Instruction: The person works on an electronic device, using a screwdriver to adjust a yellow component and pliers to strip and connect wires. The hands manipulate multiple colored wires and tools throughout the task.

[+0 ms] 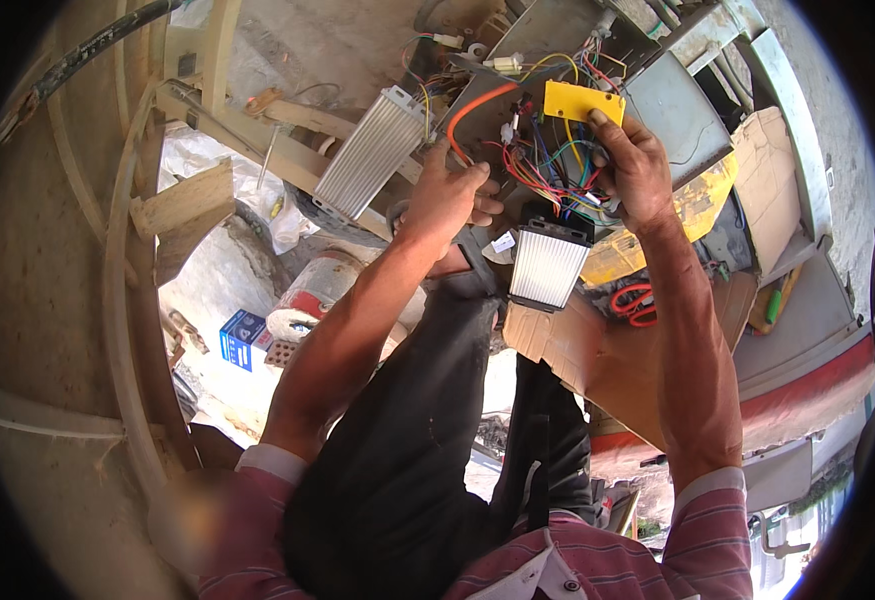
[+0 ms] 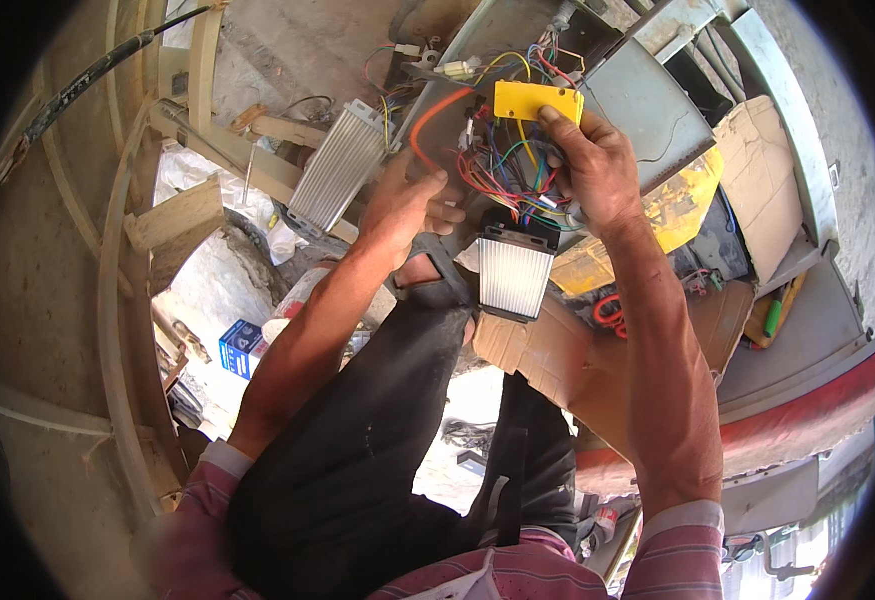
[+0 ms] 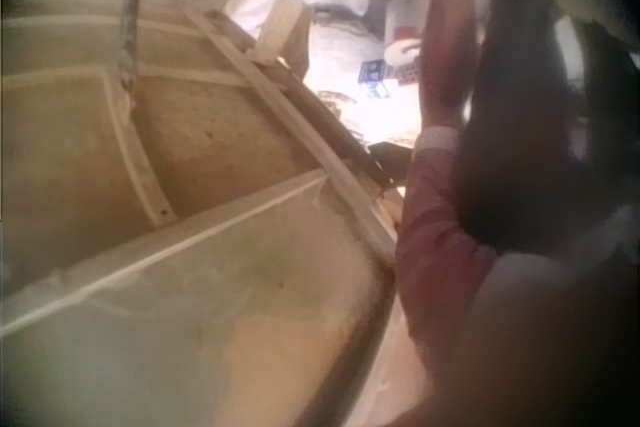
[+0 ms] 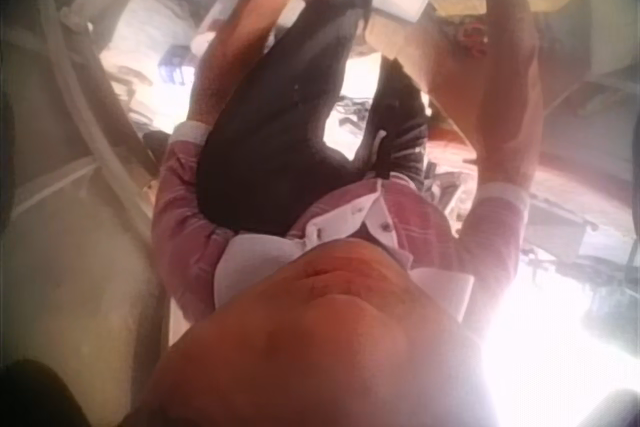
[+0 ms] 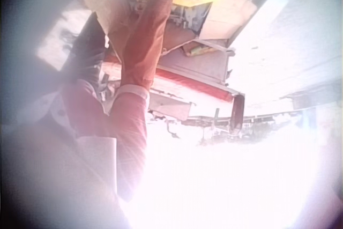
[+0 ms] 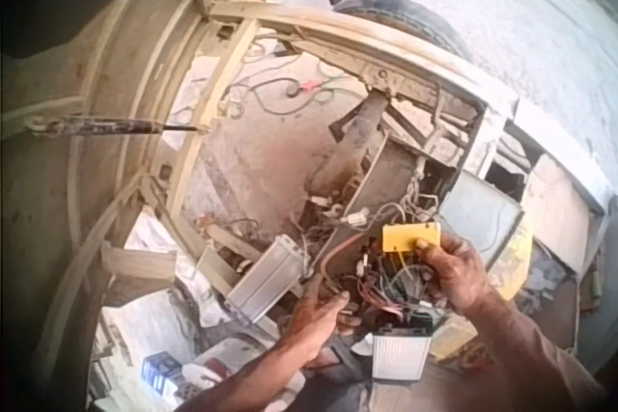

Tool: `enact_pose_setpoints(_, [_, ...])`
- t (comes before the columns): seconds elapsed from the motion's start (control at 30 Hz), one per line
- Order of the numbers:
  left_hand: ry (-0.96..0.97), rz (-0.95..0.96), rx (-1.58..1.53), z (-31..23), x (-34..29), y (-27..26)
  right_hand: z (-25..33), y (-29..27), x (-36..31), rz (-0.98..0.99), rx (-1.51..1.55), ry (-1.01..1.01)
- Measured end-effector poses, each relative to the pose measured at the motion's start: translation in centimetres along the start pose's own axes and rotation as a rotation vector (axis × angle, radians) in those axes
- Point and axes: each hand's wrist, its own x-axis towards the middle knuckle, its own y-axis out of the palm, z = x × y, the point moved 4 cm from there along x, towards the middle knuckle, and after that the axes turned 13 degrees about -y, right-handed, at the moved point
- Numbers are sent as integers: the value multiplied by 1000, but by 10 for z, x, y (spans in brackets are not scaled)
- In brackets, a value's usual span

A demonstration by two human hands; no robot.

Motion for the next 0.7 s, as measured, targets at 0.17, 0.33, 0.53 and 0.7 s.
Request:
enact_pose_setpoints(0.17, [3, -9, -27, 2, 9, 8, 0, 1, 1, 41, 34, -34])
enact_pose_setpoints(0.33, [-83, 56, 139, -8, 10, 0, 1, 1, 0, 35, 20, -38])
enact_pose_setpoints(0.53, [-116, 14, 705, -41, 21, -4, 3, 3, 0, 46, 40, -56])
enact_pose_setpoints(0.7, [439, -194, 1211, -82, -1, -22, 1, 0, 1, 59, -44, -75])
